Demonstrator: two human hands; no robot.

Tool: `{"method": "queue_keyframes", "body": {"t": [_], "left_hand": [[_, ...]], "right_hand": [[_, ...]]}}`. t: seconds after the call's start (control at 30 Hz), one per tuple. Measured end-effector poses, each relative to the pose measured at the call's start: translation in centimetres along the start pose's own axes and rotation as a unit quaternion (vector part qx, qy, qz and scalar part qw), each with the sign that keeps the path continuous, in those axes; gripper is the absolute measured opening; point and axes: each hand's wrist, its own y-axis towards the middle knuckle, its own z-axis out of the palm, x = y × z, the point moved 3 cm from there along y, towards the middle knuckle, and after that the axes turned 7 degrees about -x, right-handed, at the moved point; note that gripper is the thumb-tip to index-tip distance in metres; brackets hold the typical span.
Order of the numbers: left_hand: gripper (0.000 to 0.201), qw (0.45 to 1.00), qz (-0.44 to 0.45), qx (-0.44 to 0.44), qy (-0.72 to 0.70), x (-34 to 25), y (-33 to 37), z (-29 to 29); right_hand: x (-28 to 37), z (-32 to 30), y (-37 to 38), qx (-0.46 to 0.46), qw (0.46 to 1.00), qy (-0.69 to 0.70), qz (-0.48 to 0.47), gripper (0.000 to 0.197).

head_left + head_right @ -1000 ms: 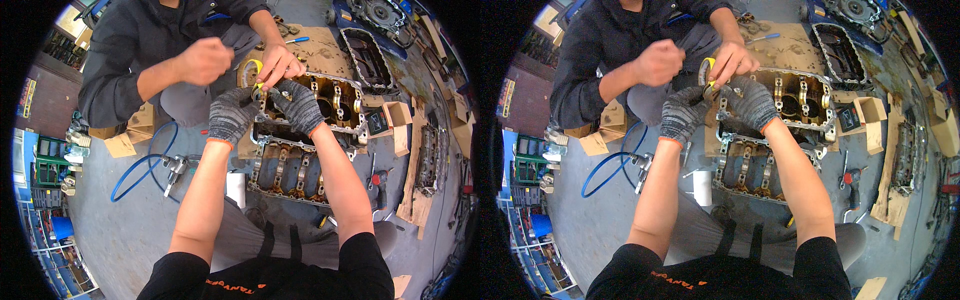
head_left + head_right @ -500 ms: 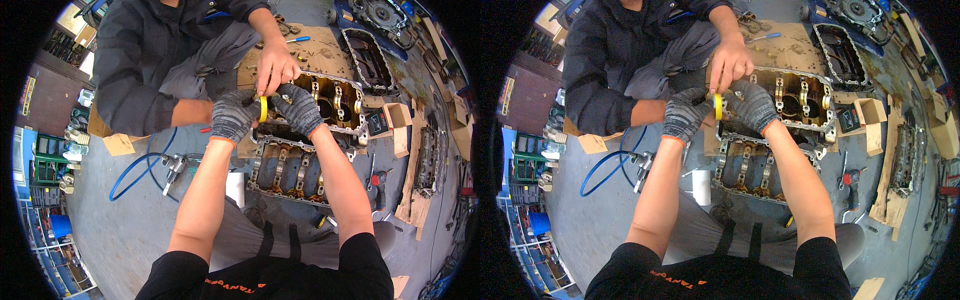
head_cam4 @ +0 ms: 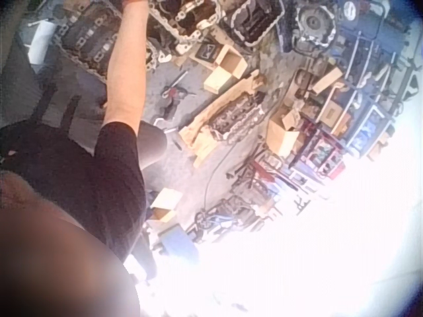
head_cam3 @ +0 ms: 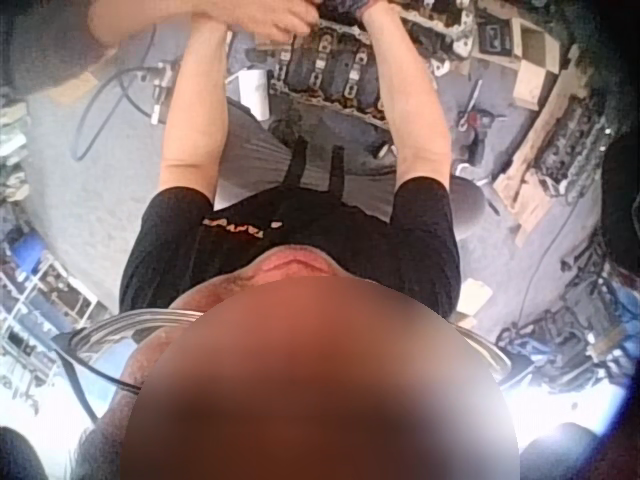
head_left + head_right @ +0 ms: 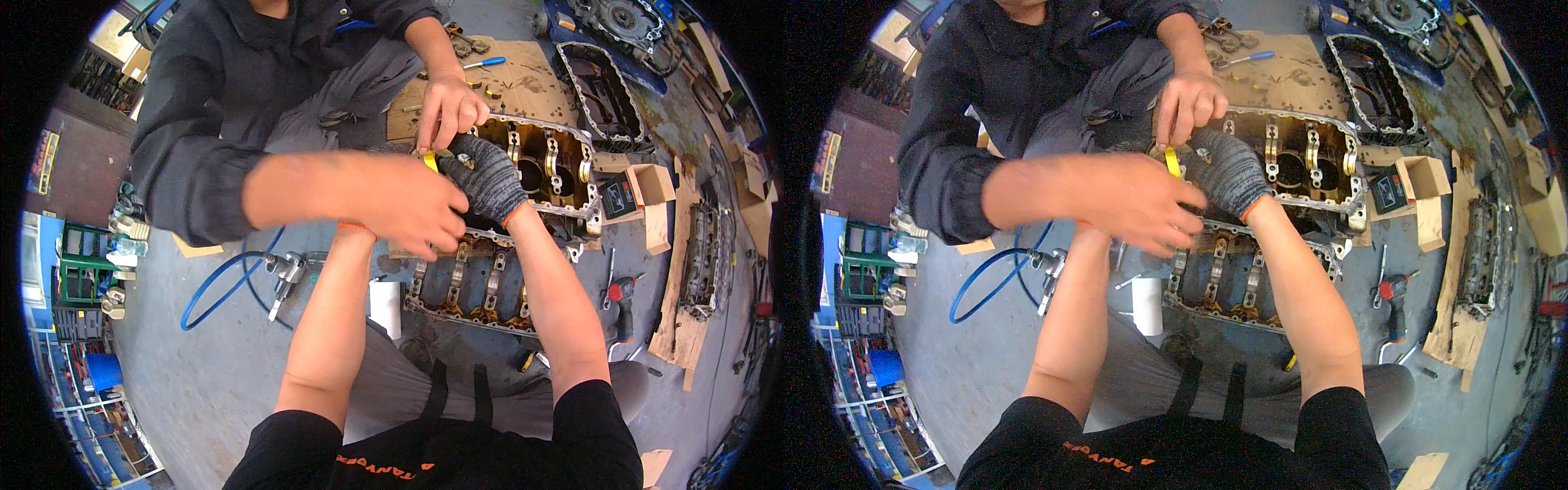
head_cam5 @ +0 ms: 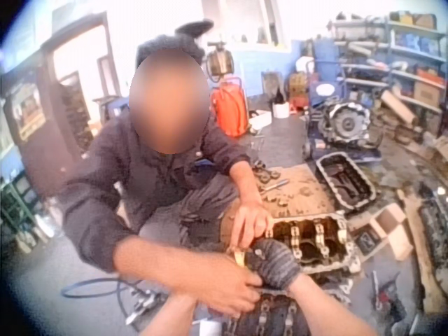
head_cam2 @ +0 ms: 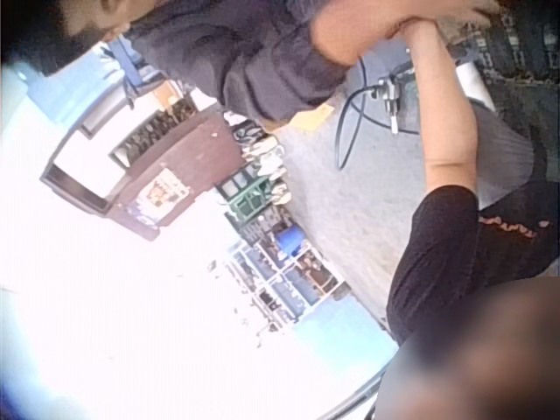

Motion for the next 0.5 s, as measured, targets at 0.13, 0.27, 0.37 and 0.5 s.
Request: {"method": "queue_keyframes", "body": {"t": [0.13,0.27,0.37,0.5], "left_hand": [[0.033,0.999,-0.033,0.02,-0.019,1.8,-1.0,-0.4],[0.036,0.999,0.03,-0.037,0.015,-0.3,0.8,-0.6],[0.04,0.986,0.104,-0.081,0.102,-3.2,2.0,-1.1],[0.043,1.0,-0.005,-0.021,0.003,-4.9,2.3,-1.9]], "right_hand": [[-0.8,0.4,0.1,-0.011,0.995,0.073,0.073,0.032],[-0.6,-0.6,0.1,-0.007,0.993,0.101,0.064,0.028],[-0.2,-1.6,-0.2,-0.011,0.993,0.108,0.047,0.027],[0.2,-1.9,0.0,-0.055,0.995,0.052,0.064,0.03]]}}
